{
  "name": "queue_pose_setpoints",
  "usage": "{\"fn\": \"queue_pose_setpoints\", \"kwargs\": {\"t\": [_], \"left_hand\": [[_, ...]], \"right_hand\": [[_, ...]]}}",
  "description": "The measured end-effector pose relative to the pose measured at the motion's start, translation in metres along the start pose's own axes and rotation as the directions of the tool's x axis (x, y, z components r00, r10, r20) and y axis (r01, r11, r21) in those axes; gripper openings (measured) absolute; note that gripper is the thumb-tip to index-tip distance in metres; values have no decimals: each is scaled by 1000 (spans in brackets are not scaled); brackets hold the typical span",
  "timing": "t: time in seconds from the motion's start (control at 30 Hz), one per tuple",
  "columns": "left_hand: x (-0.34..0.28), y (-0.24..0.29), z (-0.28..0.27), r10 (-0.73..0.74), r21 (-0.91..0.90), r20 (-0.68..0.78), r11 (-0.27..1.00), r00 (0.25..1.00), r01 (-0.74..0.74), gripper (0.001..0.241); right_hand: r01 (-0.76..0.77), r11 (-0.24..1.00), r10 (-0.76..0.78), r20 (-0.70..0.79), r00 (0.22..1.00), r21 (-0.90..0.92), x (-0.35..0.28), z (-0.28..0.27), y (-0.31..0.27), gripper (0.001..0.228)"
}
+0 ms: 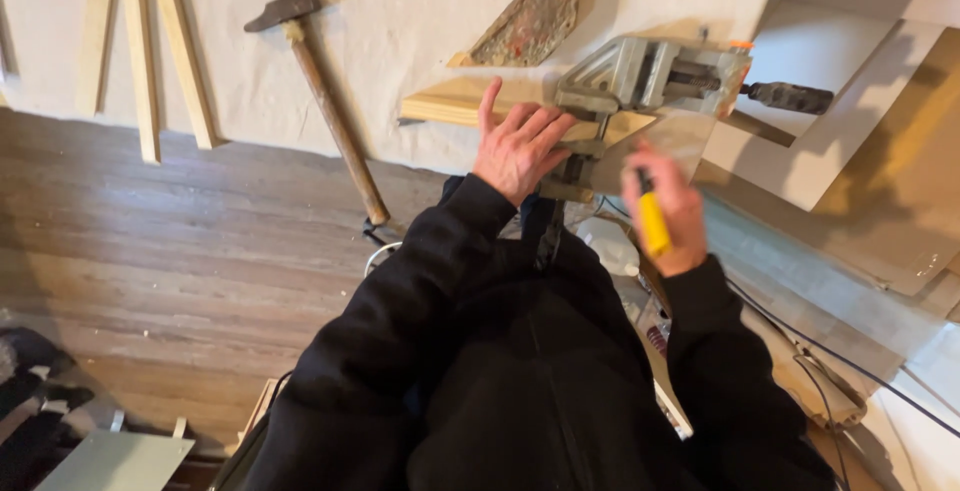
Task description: The person clamps a mitered wood frame corner in a corner vise, applies wood glue from a bottle to a joint, fits the frame pieces together, and hammers brads into the corner, then uses a utility knife on the wood. The clip starts and ends mid-assembly with the frame still clamped.
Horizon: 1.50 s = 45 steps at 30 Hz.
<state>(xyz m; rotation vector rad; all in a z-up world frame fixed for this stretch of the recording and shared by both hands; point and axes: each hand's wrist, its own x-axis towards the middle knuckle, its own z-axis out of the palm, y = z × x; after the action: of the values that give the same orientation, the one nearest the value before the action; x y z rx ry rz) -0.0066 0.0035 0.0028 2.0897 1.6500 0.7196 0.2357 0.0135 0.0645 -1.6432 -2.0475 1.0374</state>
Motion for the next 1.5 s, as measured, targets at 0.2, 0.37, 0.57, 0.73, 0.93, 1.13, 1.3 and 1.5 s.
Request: {"fn": "queue_pose_setpoints", "kwargs": {"t": [0.2,0.37,0.57,0.73,0.93,1.13,1.3,1.5], "left_hand": [[4,1,0,-14,-16,38,1000,999,14,50],[14,-3,4,11,-9,24,1000,1000,-11,51],[14,-3,4,14,-12,18,1000,1000,-13,53],[3,-3,6,9,-14,7,1000,1000,-9,52],[2,0,-1,2,-15,50,1000,999,-1,51],[2,-1,-2,11,-3,51,1000,999,-11,51],[8,-5,6,24,1,26,1000,999,-24,51],[9,-5,8,28,-13,18,1000,999,-28,53]], "right_hand": [[-127,991,127,-18,992,36,11,-14,-25,23],[102,994,-103,-12,995,-43,16,-6,-18,21],[148,989,-148,-43,988,-14,19,-3,-17,23],[182,982,-180,47,983,-48,21,-8,-27,26],[154,987,-155,-14,988,-54,20,-4,-32,25],[-125,990,125,7,992,56,20,-7,-35,22],[19,999,-17,-58,998,38,21,-7,-13,22],[159,987,-159,13,987,-37,14,-4,-12,24]]}}
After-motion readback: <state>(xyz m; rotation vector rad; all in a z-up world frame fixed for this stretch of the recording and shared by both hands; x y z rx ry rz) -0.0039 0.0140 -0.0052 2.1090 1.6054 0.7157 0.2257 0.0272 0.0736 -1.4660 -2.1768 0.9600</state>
